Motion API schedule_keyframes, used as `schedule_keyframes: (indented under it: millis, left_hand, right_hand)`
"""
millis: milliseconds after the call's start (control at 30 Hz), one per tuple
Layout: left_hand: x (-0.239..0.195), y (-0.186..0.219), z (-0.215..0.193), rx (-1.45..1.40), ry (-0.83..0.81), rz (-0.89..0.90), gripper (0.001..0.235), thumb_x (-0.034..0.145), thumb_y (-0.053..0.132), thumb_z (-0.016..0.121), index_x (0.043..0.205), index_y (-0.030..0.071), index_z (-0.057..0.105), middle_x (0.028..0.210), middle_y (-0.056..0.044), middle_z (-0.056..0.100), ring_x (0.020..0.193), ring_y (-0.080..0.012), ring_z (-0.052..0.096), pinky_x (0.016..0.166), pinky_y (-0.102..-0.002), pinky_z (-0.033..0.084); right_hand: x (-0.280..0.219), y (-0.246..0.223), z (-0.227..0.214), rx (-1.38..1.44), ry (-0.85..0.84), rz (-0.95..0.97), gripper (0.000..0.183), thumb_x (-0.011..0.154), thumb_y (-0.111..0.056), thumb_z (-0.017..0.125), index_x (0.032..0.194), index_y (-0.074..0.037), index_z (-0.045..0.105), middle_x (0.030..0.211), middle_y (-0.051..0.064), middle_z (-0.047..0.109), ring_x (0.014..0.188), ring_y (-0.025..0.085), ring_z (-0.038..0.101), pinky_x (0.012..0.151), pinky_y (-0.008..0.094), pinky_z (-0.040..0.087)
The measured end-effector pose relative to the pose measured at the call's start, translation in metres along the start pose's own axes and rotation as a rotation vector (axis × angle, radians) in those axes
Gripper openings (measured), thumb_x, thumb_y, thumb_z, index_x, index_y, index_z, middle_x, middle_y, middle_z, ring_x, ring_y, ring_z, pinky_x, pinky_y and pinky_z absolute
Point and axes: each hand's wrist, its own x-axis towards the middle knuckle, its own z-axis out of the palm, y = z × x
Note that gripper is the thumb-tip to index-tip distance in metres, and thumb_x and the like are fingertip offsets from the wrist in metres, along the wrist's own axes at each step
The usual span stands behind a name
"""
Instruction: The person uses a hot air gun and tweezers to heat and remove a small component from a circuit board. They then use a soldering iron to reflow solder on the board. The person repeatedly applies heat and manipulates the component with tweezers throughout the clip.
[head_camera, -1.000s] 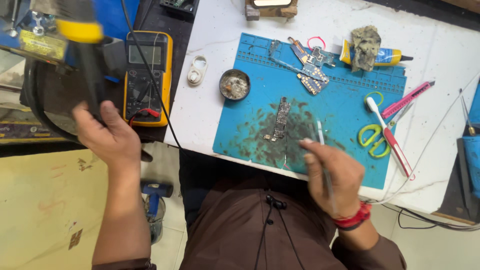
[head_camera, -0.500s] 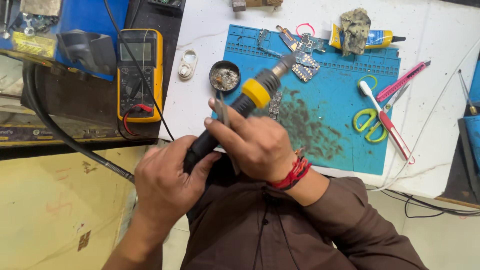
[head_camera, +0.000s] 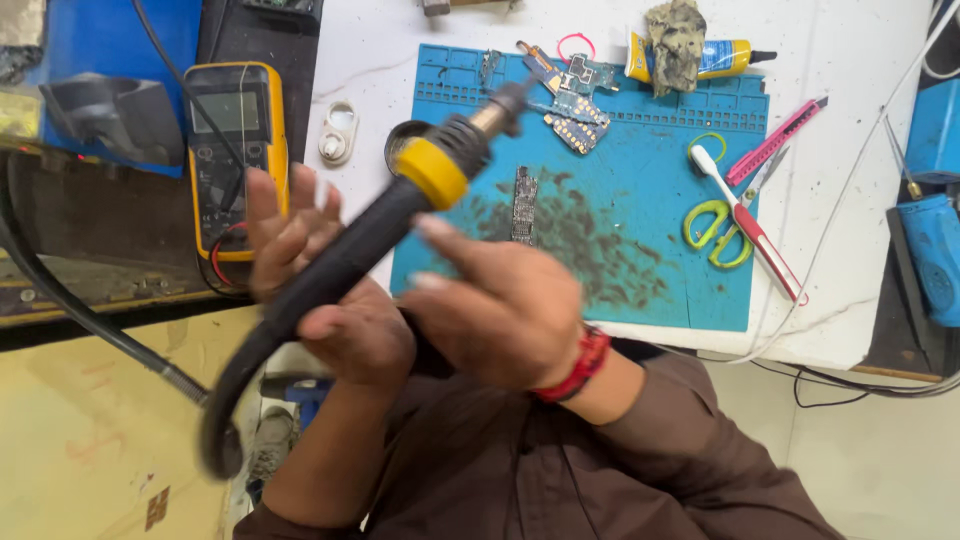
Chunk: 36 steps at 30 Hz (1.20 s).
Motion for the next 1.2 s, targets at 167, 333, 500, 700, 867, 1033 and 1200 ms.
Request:
schedule_keyframes:
  millis: [167,333,500,700,867,1033,1200]
  left_hand:
    - [0.047,0.016,-0.007,0.022,0.064,0.173,0.038,0.109,0.046,0.058,0.118,0.013,0.041,0.106,-0.017,0.066,0.099,-0.0296,0.07,0.101,-0.044,0.062]
    - [0.055,0.021,-0.001,-0.236,-0.067,0.2,0.027,0.106,0.022,0.069,0.116,0.013,0.045,0.082,-0.011,0.063,0.066,-0.0223,0.067,0.07,-0.038,0.065]
    - [0.054,0.013,0.009,-0.145,-0.133,-0.033,0.026,0.103,0.005,0.072,0.109,0.008,0.046,0.082,-0.011,0.064,0.062,-0.0167,0.064,0.063,-0.029,0.059]
    - [0.06,0.009,0.005,-0.111,-0.368,-0.247,0.021,0.106,-0.001,0.069,0.101,0.003,0.049,0.082,-0.011,0.063,0.069,-0.014,0.064,0.072,-0.031,0.06]
    - [0.083,0.01,0.013,-0.352,-0.432,-0.364,0.024,0.108,0.011,0.067,0.093,0.001,0.051,0.075,-0.007,0.06,0.063,-0.0126,0.06,0.063,-0.029,0.057]
    - [0.11,-0.013,0.046,-0.42,-0.275,-0.561,0.028,0.11,0.009,0.068,0.09,0.002,0.049,0.071,-0.006,0.055,0.057,-0.0123,0.055,0.057,-0.031,0.052]
    - [0.13,-0.037,0.064,-0.388,-0.339,-0.674,0.03,0.11,0.006,0.066,0.086,0.003,0.049,0.064,-0.007,0.053,0.052,-0.0141,0.053,0.054,-0.03,0.048]
  right_hand:
    - [-0.019,0.025,-0.013,-0.39,-0.001,0.433,0.042,0.091,-0.027,0.086,0.115,-0.002,0.062,0.107,0.013,0.069,0.091,0.032,0.067,0.079,0.04,0.053]
    - [-0.029,0.042,-0.013,-0.432,-0.141,0.52,0.036,0.086,-0.024,0.084,0.11,-0.004,0.065,0.099,0.013,0.069,0.089,0.034,0.065,0.077,0.043,0.051]
    - [-0.025,0.052,-0.031,-0.309,-0.253,0.473,0.027,0.085,-0.01,0.076,0.11,-0.007,0.067,0.1,0.011,0.069,0.089,0.033,0.065,0.077,0.042,0.051]
    - [-0.032,0.065,-0.042,-0.263,-0.265,0.411,0.026,0.094,-0.007,0.075,0.118,-0.008,0.064,0.102,0.01,0.07,0.088,0.029,0.064,0.078,0.037,0.05]
    - [-0.051,0.062,-0.038,0.174,0.022,0.713,0.048,0.102,-0.011,0.06,0.143,0.001,0.038,0.119,0.011,0.063,0.088,0.012,0.06,0.081,0.029,0.051]
    - [-0.063,0.06,-0.033,0.222,0.065,0.77,0.038,0.106,-0.004,0.065,0.138,0.002,0.045,0.121,0.015,0.068,0.107,0.018,0.069,0.092,0.032,0.057]
    - [-0.051,0.063,-0.04,-0.037,-0.072,0.705,0.03,0.089,0.001,0.08,0.117,0.003,0.07,0.097,0.016,0.075,0.082,0.02,0.071,0.074,0.03,0.052]
